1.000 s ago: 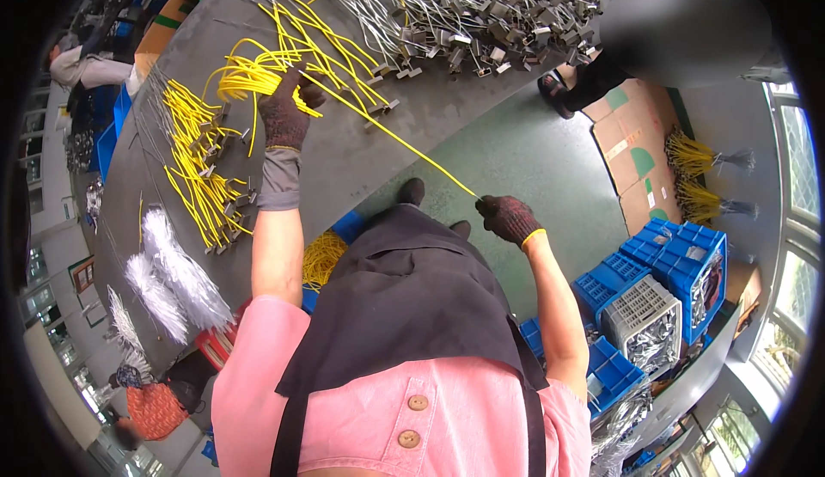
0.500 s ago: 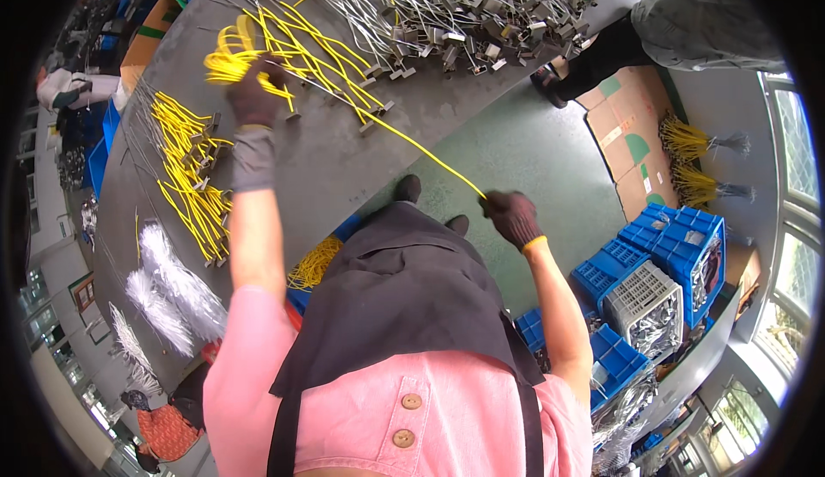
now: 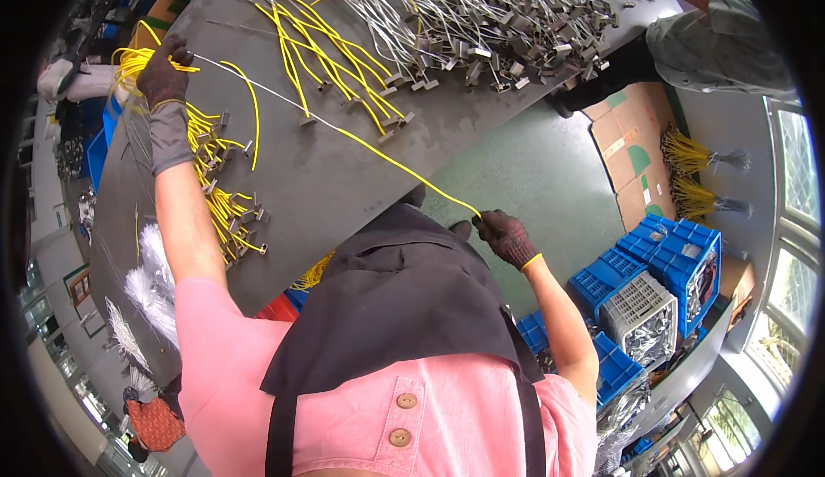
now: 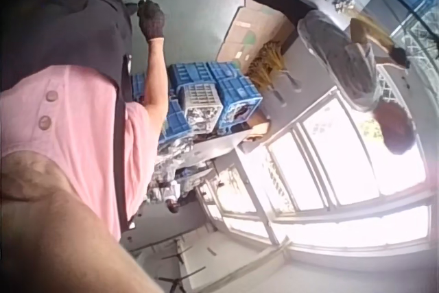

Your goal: Bundling and organizing yellow electrical wires on an industrial work table.

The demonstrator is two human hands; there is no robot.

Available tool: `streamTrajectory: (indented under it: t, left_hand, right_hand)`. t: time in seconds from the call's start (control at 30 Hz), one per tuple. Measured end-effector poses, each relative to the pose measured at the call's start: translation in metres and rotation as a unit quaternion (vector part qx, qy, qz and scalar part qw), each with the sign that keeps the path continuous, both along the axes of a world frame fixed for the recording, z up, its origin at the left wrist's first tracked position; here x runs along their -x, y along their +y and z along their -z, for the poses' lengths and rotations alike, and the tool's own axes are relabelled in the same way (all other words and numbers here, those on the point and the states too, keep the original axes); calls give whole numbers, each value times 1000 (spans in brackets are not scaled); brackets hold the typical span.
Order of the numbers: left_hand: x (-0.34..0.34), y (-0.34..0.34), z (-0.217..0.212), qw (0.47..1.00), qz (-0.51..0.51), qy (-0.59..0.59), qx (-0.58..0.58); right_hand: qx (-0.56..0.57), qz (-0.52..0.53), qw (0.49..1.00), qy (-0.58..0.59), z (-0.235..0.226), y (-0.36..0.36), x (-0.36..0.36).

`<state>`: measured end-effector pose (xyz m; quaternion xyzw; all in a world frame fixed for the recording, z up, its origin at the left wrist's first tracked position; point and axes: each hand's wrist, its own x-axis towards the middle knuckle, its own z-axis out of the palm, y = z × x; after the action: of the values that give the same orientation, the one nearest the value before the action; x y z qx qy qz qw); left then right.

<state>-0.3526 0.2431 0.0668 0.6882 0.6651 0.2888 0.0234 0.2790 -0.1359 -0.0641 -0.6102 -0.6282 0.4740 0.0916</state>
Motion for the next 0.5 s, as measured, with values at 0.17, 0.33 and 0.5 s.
streamTrajectory:
  t: [0.17,0.33,0.5]
  left_hand:
    - [0,11,-18,953,-89,-276,87]
    - [60,35,-33,853,-110,-504,75]
    - [67,33,3,827,-147,-532,104]
  right_hand:
    - [42,-29,998,-37,15,21,30]
    - [97,-24,995,-31,7,79,84]
    - [-141,-16,990,10,-47,181,139]
